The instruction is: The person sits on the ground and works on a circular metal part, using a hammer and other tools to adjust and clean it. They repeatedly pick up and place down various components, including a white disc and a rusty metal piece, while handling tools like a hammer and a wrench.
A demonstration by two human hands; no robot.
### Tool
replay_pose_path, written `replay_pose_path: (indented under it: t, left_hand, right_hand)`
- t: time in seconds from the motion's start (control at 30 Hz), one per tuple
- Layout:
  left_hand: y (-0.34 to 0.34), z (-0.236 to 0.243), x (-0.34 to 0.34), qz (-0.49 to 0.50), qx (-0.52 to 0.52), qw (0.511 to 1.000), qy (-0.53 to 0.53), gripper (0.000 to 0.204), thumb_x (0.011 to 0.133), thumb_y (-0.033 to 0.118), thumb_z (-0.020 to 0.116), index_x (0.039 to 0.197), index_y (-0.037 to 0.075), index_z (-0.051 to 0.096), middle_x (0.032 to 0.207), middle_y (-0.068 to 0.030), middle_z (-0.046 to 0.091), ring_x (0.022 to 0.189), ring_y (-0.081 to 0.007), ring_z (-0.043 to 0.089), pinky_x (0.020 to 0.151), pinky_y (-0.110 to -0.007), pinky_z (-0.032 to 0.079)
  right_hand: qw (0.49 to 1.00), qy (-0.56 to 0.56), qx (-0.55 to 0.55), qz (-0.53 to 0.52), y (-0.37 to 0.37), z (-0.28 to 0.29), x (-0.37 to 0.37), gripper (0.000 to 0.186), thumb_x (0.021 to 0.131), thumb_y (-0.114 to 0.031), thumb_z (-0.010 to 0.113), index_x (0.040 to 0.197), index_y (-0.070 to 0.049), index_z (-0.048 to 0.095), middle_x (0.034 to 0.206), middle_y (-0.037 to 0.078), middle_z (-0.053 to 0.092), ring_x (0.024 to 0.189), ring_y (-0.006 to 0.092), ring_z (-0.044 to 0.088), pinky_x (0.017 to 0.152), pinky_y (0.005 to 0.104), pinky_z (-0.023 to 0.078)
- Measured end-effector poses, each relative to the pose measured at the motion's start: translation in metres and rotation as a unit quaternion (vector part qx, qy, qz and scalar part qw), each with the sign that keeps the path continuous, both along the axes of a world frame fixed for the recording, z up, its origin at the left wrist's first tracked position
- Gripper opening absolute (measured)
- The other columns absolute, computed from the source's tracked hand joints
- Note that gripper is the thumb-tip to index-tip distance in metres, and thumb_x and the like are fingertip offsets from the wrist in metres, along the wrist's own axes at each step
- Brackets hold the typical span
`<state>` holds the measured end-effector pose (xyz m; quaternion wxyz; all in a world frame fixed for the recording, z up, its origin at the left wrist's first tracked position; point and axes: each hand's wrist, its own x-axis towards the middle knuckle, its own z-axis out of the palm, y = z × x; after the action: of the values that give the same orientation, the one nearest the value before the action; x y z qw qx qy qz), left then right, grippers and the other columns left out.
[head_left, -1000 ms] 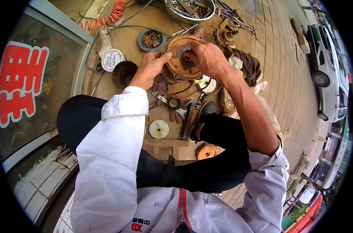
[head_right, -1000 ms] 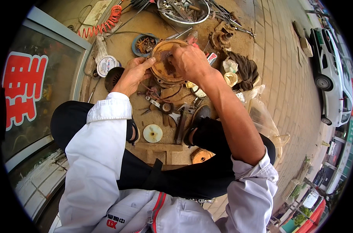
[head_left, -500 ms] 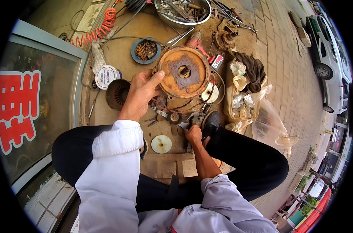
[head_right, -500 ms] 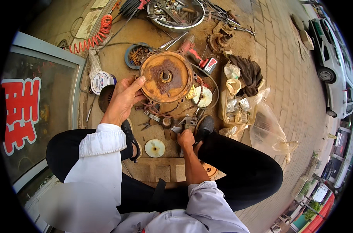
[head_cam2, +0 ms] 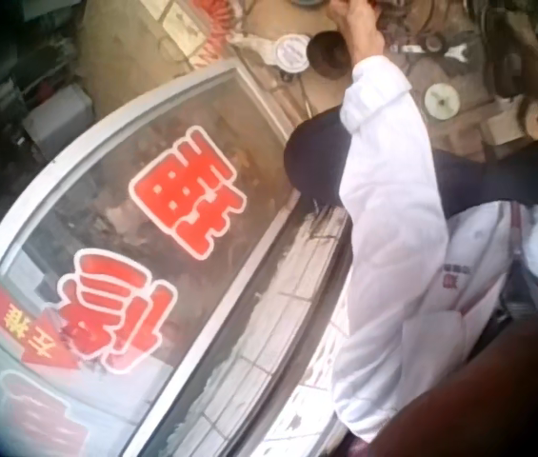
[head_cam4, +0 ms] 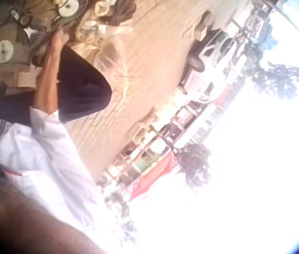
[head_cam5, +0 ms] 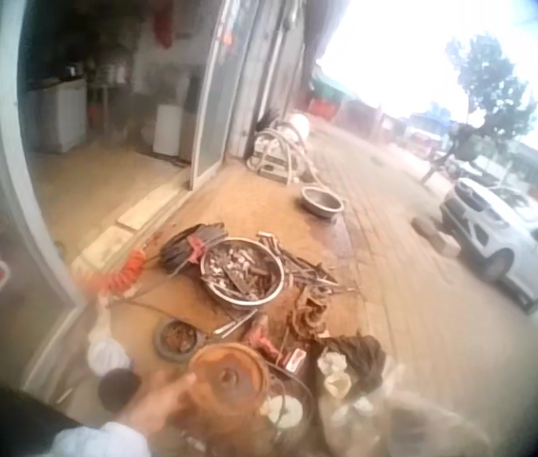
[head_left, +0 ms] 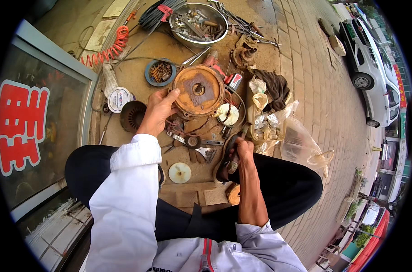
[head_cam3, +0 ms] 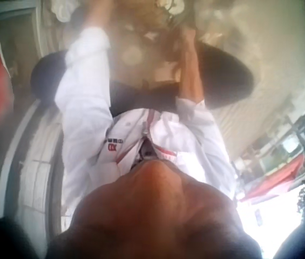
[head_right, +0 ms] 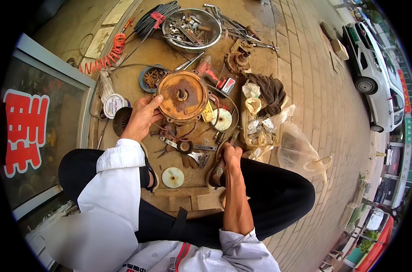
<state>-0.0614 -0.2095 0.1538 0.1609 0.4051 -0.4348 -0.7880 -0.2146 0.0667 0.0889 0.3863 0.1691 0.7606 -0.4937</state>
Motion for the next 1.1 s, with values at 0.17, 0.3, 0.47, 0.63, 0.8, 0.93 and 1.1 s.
replay_pose_path:
  t: [0.17, 0.3, 0.47, 0.63, 0.8, 0.93, 1.1]
  left_hand:
    - [0.001, 0.003, 0.0, -0.014, -0.008, 1.0, 0.005, 0.039, 0.103, 0.029, 0.063, 0.124, -0.004, 0.062, 0.119, -0.0135, 0.07, 0.106, -0.0223, 0.069, 0.094, -0.039, 0.056]
    - [-0.001, -0.002, 0.001, 0.001, -0.009, 1.0, -0.002, 0.039, 0.103, 0.027, 0.062, 0.125, -0.005, 0.062, 0.118, -0.0141, 0.07, 0.105, -0.0228, 0.069, 0.093, -0.039, 0.056]
    - [-0.002, -0.003, 0.003, -0.002, -0.013, 1.0, -0.009, 0.039, 0.103, 0.026, 0.063, 0.126, -0.005, 0.061, 0.118, -0.0147, 0.07, 0.104, -0.0228, 0.069, 0.093, -0.039, 0.057]
    - [0.002, -0.001, 0.002, -0.003, -0.012, 1.0, -0.008, 0.039, 0.103, 0.026, 0.062, 0.126, -0.006, 0.062, 0.118, -0.0153, 0.07, 0.104, -0.0229, 0.069, 0.093, -0.039, 0.056]
    - [-0.002, -0.002, 0.004, -0.007, -0.008, 1.0, -0.009, 0.04, 0.104, 0.027, 0.062, 0.127, -0.005, 0.061, 0.121, -0.014, 0.069, 0.106, -0.0224, 0.069, 0.093, -0.038, 0.056]
    - [0.002, 0.007, -0.001, -0.018, -0.001, 1.0, 0.011, 0.04, 0.104, 0.028, 0.062, 0.127, -0.005, 0.061, 0.121, -0.0135, 0.069, 0.108, -0.0219, 0.068, 0.095, -0.038, 0.055]
    - [-0.002, -0.001, 0.005, -0.012, -0.003, 1.0, 0.009, 0.039, 0.103, 0.029, 0.063, 0.127, -0.002, 0.062, 0.12, -0.013, 0.069, 0.108, -0.0214, 0.068, 0.095, -0.037, 0.054]
  right_hand:
    - [0.915, 0.335, -0.138, 0.177, -0.069, 0.139, -0.011, 0.028, 0.104, -0.026, 0.055, 0.089, -0.002, 0.056, 0.064, 0.005, 0.055, 0.051, 0.0192, 0.057, 0.049, 0.0336, 0.044]
    - [0.783, 0.528, 0.001, 0.329, -0.117, 0.151, -0.01, 0.031, 0.106, -0.031, 0.056, 0.095, -0.001, 0.053, 0.066, 0.016, 0.063, 0.054, 0.0267, 0.061, 0.054, 0.0422, 0.048]
    - [0.713, 0.506, 0.069, 0.481, -0.142, 0.136, -0.02, 0.03, 0.104, -0.027, 0.054, 0.097, 0.002, 0.051, 0.076, 0.035, 0.064, 0.073, 0.0548, 0.064, 0.065, 0.0589, 0.049]
    - [0.736, 0.487, 0.087, 0.461, -0.13, 0.137, -0.026, 0.036, 0.104, -0.03, 0.052, 0.092, 0.004, 0.049, 0.076, 0.036, 0.064, 0.076, 0.057, 0.063, 0.067, 0.0602, 0.049]
    - [0.818, 0.454, 0.055, 0.349, -0.1, 0.169, -0.001, 0.033, 0.105, -0.027, 0.054, 0.092, 0.003, 0.048, 0.069, 0.032, 0.062, 0.063, 0.0538, 0.061, 0.056, 0.0569, 0.047]
    - [0.748, 0.521, 0.124, 0.393, -0.056, 0.13, 0.018, 0.033, 0.107, -0.027, 0.054, 0.091, 0.002, 0.048, 0.063, 0.026, 0.059, 0.054, 0.0421, 0.059, 0.052, 0.0476, 0.045]
    - [0.84, 0.445, 0.078, 0.301, -0.043, 0.159, 0.044, 0.027, 0.105, -0.022, 0.055, 0.094, 0.001, 0.046, 0.067, 0.029, 0.061, 0.066, 0.0539, 0.062, 0.058, 0.0555, 0.048]
